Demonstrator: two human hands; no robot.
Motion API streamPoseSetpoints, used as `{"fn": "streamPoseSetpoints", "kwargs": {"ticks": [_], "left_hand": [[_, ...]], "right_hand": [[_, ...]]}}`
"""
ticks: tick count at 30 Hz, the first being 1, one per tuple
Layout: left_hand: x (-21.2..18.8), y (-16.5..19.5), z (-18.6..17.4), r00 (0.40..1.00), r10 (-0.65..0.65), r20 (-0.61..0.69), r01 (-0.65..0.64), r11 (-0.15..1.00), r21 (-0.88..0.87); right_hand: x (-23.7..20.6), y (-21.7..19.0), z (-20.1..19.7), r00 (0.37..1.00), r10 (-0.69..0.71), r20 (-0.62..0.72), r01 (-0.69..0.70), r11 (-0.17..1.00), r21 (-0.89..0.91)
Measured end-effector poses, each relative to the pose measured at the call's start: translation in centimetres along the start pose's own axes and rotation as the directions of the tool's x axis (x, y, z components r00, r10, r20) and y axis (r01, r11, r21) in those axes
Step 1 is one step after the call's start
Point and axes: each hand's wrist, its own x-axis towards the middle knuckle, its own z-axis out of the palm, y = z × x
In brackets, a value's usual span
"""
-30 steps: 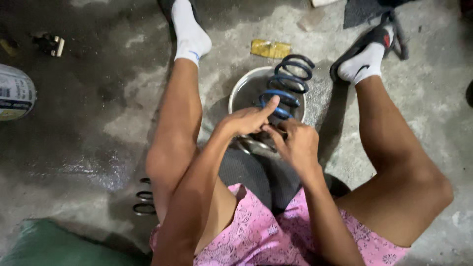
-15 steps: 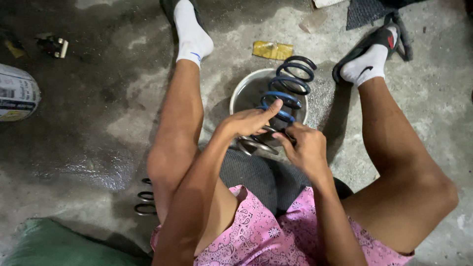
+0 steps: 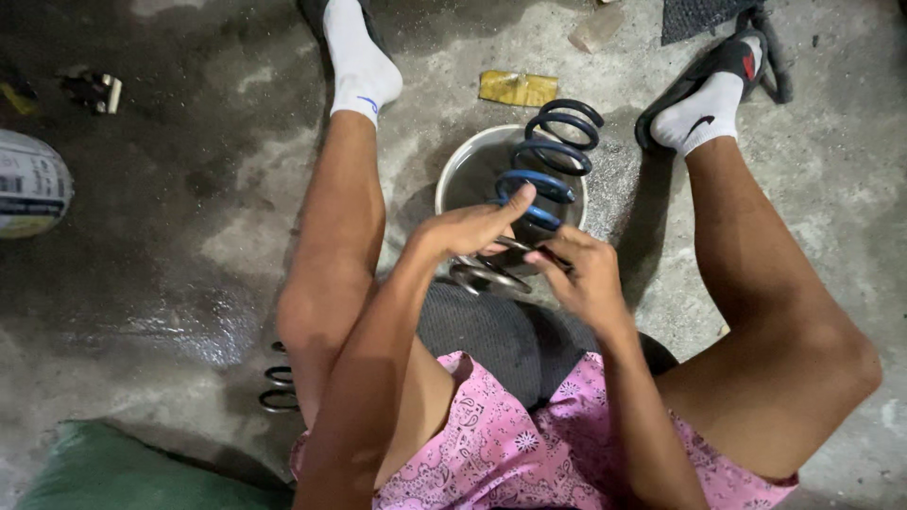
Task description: The person sits on the workshop floor and scrubs a suspension coil spring placed in a basin of liquid, working the sponge around the coils by hand and turning the spring to reach different sections. Another person nearby handles a can at the edge of frame.
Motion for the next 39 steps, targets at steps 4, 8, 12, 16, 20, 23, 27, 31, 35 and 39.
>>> {"fn": "streamPoseSetpoints", "kwargs": {"ticks": [4, 8, 12, 16, 20, 23, 27, 31, 35, 39], "left_hand": [[0.0, 0.6, 0.5, 0.997, -0.049, -0.066, 0.052, 0.997, 0.049], [-0.3, 0.8, 0.8, 0.998, -0.03, -0.06, 0.032, 0.999, 0.032], [-0.3, 0.5, 0.4, 1.0, -0.002, 0.019, 0.002, 1.0, -0.007], [-0.1, 0.4, 0.3, 1.0, 0.008, 0.027, -0.009, 0.999, 0.037], [-0.2, 0.6, 0.7, 0.999, 0.036, -0.025, -0.037, 0.998, -0.055], [-0.4, 0.9, 0.7, 0.999, -0.003, -0.036, 0.002, 1.0, -0.029], [-0.1, 1.2, 0.5, 0.994, -0.091, -0.054, 0.098, 0.985, 0.144], [0.2, 1.0, 0.1, 0.997, -0.071, -0.022, 0.073, 0.987, 0.143], [0.2, 0.7, -0.3, 0.998, -0.045, 0.049, 0.038, 0.991, 0.128], [0.1, 1.0, 0.0, 0.998, -0.058, -0.001, 0.057, 0.99, 0.13]], "right_hand": [[0.2, -1.3, 1.5, 0.994, 0.014, -0.106, -0.038, 0.973, -0.228], [0.5, -2.0, 1.5, 0.991, 0.062, -0.121, -0.103, 0.922, -0.373], [0.1, -1.3, -0.4, 1.0, 0.015, 0.005, -0.014, 0.995, -0.098], [-0.9, -0.9, -1.6, 0.984, -0.169, -0.059, 0.168, 0.985, -0.034], [-0.7, -1.4, -0.7, 0.978, -0.161, -0.132, 0.16, 0.987, -0.02], [0.2, -2.2, 0.4, 0.976, -0.104, -0.189, 0.081, 0.989, -0.125], [1.2, -3.2, 1.1, 0.986, -0.05, -0.161, 0.004, 0.961, -0.275], [1.4, -3.2, 0.7, 0.991, -0.045, -0.13, 0.006, 0.96, -0.282], [0.3, -2.4, -1.3, 0.998, -0.045, -0.046, 0.039, 0.992, -0.12], [-0.1, -1.9, -2.2, 0.998, -0.063, -0.03, 0.063, 0.998, -0.002]]}}
